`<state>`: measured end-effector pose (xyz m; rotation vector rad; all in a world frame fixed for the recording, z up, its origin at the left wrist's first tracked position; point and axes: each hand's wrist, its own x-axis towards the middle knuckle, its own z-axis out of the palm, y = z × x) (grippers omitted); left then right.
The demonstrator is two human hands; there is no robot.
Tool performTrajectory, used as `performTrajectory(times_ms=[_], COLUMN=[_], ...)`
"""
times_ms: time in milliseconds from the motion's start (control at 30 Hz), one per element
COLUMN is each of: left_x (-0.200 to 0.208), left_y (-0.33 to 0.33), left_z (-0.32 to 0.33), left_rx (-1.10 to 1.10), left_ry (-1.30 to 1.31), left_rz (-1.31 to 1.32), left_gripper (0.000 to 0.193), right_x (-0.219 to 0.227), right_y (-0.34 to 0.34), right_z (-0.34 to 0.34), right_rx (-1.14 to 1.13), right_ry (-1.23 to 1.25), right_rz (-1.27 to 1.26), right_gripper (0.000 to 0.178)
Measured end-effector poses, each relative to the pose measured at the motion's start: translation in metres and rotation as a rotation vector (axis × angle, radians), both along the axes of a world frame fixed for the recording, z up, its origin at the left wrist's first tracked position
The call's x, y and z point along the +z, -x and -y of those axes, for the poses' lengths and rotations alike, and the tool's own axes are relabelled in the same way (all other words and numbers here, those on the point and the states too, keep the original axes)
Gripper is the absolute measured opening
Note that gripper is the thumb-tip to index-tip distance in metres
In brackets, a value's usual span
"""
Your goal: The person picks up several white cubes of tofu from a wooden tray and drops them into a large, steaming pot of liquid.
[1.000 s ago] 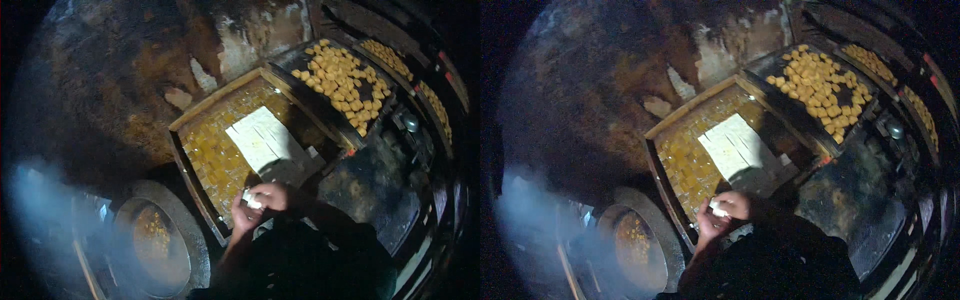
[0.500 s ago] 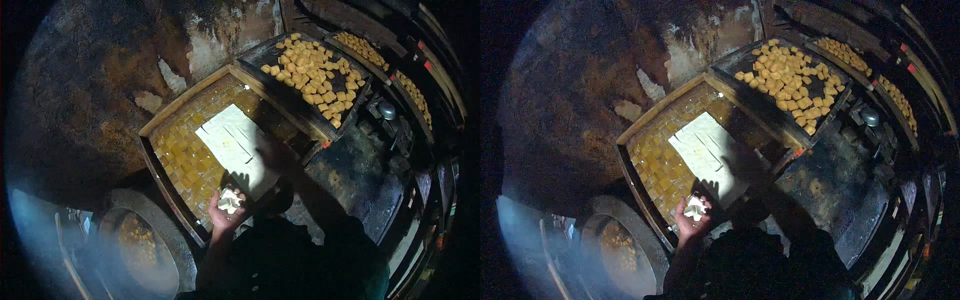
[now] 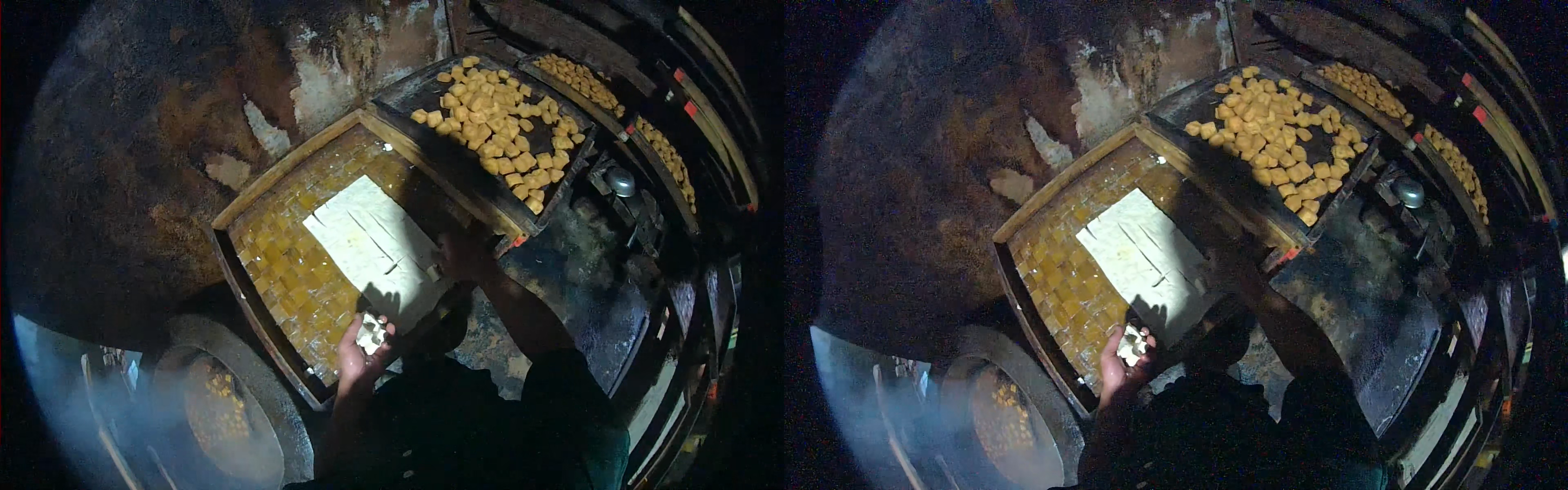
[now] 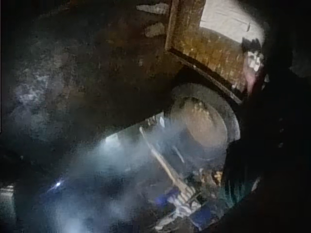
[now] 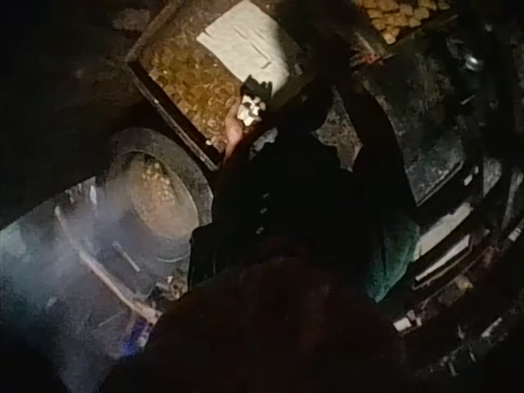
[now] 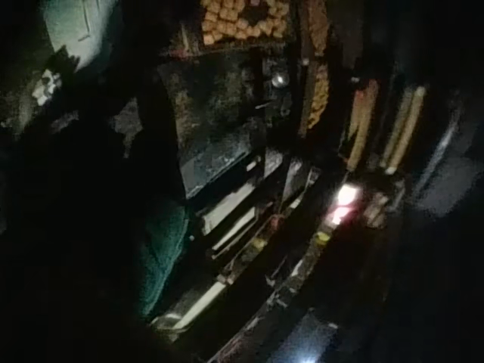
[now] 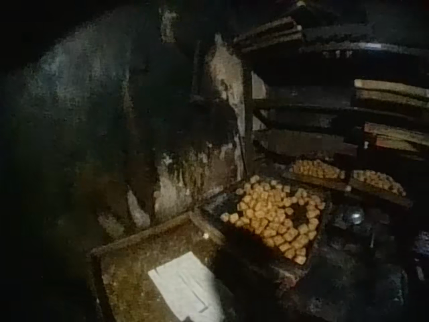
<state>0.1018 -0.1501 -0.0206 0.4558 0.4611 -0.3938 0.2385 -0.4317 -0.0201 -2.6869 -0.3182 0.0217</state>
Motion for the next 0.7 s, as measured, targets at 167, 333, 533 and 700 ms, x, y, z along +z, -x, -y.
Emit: performTrajectory(times_ms=[167,333,533,700], left_x=[-0.007,-0.005,0.002,-0.070], left_y=[-0.003,0.004,-0.007,-0.020], left_z=[0.000,-0.005,0.014,0.004], left_rx=[-0.037,-0.009,0.014,0.115], left_ry=[0.039,-0.005,-0.024,-0.231], left_rz=[0.014,0.037,-0.019,0.283], left_gripper=[0.033,0.032,0.038,0.040], right_x=[-0.043,-0.043,0.006,0.074], right_y=[-0.011,-0.019,0.010,0.072], right_z=[0.015,0.013,-0.024,-0.117], right_rx=[0.081,0.101,0.195,0.616], right_ry=[-0.023,0.000,-0.663,-0.832], right_rz=[0.054,0.183,-0.138,-0.205], right_gripper=[0.036,0.030,0.031,0.027])
